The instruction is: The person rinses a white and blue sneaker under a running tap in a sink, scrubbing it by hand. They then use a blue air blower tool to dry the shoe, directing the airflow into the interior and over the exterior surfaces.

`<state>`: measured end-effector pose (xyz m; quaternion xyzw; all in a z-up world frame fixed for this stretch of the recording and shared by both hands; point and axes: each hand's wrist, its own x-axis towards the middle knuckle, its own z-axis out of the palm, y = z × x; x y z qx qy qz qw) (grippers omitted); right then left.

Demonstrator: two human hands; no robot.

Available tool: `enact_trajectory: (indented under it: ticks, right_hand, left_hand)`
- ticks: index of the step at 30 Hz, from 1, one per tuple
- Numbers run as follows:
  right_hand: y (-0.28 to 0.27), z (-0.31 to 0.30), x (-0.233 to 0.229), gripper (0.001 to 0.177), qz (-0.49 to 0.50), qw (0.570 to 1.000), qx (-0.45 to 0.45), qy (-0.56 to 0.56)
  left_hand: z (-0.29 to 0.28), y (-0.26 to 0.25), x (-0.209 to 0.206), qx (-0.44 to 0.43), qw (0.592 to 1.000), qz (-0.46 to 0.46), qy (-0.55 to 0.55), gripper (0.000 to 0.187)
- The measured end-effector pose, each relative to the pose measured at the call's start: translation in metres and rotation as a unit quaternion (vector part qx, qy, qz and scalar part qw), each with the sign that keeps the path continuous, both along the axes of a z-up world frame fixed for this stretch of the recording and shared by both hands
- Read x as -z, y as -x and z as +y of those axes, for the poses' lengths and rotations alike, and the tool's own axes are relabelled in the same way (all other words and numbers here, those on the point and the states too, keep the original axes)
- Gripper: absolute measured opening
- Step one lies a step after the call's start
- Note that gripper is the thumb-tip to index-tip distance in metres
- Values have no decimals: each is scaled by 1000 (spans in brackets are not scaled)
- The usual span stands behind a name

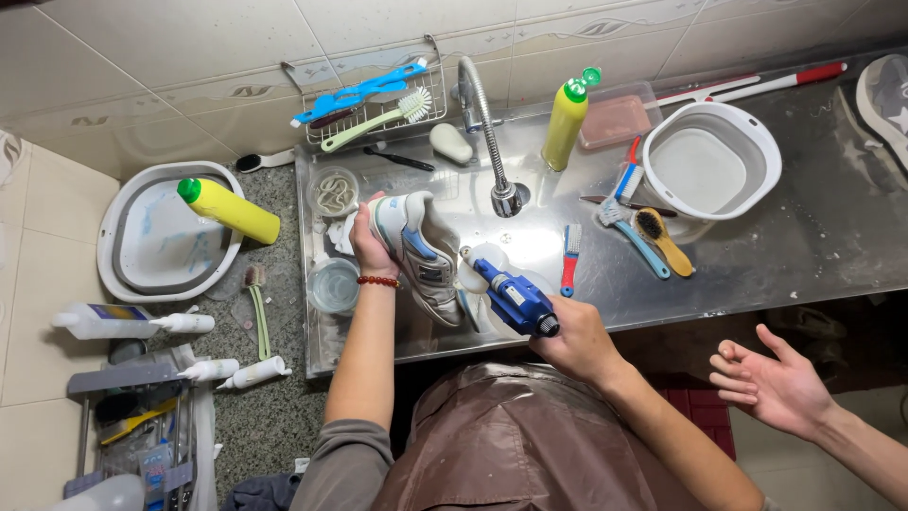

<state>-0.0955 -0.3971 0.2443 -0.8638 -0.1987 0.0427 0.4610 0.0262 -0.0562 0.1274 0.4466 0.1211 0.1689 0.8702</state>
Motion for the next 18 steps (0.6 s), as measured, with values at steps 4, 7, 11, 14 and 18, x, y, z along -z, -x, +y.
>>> enact_trajectory:
  ticks: [4,7,11,14,18]
  right_hand:
    - [4,-3,-4,38,-12,1000,-4,-21]
    - [12,-8,-5,30,38,999,6,-15]
    - [15,-9,-8,31,39,999,15,-21]
    - [14,-6,-6,31,43,999,21,-26]
    - [12,-3,-1,45,-17,999,15,-35]
  left_hand:
    - [12,-10,10,7,999,18,36,56]
    - [28,-17,26,46,987,88,130,55]
    - [47,-35,63,149,968,146,136,53]
    - [51,-42,77,203,953,189,125,51]
    - [51,-47,83,246,936,206,145,50]
